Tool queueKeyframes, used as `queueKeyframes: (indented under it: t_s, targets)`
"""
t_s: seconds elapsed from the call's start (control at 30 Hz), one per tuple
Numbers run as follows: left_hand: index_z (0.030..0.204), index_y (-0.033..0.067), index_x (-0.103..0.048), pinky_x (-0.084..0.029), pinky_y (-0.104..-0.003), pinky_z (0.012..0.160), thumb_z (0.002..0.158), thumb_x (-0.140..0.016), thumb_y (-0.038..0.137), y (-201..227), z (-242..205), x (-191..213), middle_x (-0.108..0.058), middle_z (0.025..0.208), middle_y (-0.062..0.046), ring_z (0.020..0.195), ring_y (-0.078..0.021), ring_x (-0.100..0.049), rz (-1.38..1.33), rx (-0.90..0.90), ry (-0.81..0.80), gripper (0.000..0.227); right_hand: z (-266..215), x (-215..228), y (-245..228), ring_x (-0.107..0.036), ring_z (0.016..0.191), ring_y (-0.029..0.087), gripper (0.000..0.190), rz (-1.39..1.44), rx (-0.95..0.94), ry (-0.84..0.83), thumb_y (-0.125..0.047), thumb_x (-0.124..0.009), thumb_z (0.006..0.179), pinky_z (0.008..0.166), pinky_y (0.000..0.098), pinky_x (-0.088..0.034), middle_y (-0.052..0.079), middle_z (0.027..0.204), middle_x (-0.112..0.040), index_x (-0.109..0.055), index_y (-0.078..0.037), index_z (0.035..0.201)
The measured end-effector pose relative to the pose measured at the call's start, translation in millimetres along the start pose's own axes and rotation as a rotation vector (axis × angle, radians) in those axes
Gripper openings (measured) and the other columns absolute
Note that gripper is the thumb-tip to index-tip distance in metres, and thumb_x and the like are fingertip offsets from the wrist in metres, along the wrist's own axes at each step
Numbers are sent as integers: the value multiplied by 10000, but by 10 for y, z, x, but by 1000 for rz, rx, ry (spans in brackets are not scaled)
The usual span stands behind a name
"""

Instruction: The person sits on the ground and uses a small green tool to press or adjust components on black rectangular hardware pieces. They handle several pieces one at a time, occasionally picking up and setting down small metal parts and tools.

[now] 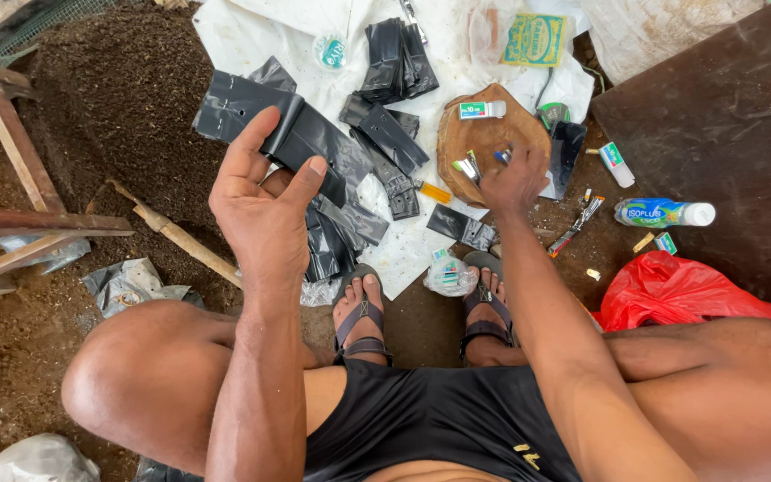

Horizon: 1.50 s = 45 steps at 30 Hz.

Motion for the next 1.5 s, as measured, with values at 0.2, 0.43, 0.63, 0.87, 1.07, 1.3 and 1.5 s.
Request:
queueKeyframes:
  t_s: [0.2,0.43,0.63,0.87,1.07,1.3,1.5]
  targets:
    - [1412,-76,-551,-611,-234,849,872,-729,-192,66,7,-98,-716,1208,-143,1016,-136,-726,-95,-63,-30,580,62,-112,273,-446,1297,390,395,-51,-94,-76,-134,-786,846,989,689,-329,193,1285,-550,-666,-103,1221]
    - [1434,-42,-562,-596,-223,879,902,-749,-171,172,-14,-57,-704,1185,-99,1038,-114,-706,7,-149,-19,578,100,13,-944,-673,1025,260,263,1224,231,-519,-36,-656,1019,909,419,-542,128,1128,-674,-582,3,1268]
    - [1431,-19,-566,-535,-187,735,908,-738,-168,246,-47,-42,-700,1192,-82,946,-64,-660,4,-211,-8,570,-588,619,-2197,-681,962,281,363,1775,191,-1162,-175,-592,1059,825,373,-542,190,1146,-690,-545,-12,1379]
    - [1440,-12,-568,-525,-175,705,924,-735,-155,286,-74,49,-718,1150,-78,917,-43,-652,10,-219,11,561,-974,815,-2604,-674,838,278,404,1721,167,-1174,-247,-620,1098,682,376,-528,201,1055,-693,-554,-2,1413]
    - [1441,-19,-562,-577,-184,738,934,-730,-142,351,-98,11,-689,1267,-88,984,-67,-678,21,-246,-31,548,-1081,925,-2706,-696,772,272,383,1729,224,-1156,-279,-673,1100,630,372,-561,195,965,-701,-588,57,1264]
    - [1427,-17,-573,-622,-194,744,931,-733,-137,378,-167,-90,-693,1303,-96,1016,-81,-705,83,-263,-67,535,-1066,1059,-2742,-687,737,229,439,1712,191,-1070,-278,-725,1029,612,352,-553,154,959,-689,-617,84,1254]
    - [1424,-8,-585,-605,-186,705,922,-738,-131,364,-191,-130,-732,1208,-91,975,-67,-700,165,-268,-73,539,-1061,1108,-2739,-678,707,221,411,1713,204,-1046,-262,-734,1022,612,345,-542,141,886,-689,-630,81,1223]
Point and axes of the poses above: each hand's wrist, its own z-axis towards the middle knuckle, its own x-axis out of the back of the hand, y = z × x, the point moved 10 cm from there along z, towards the middle knuckle
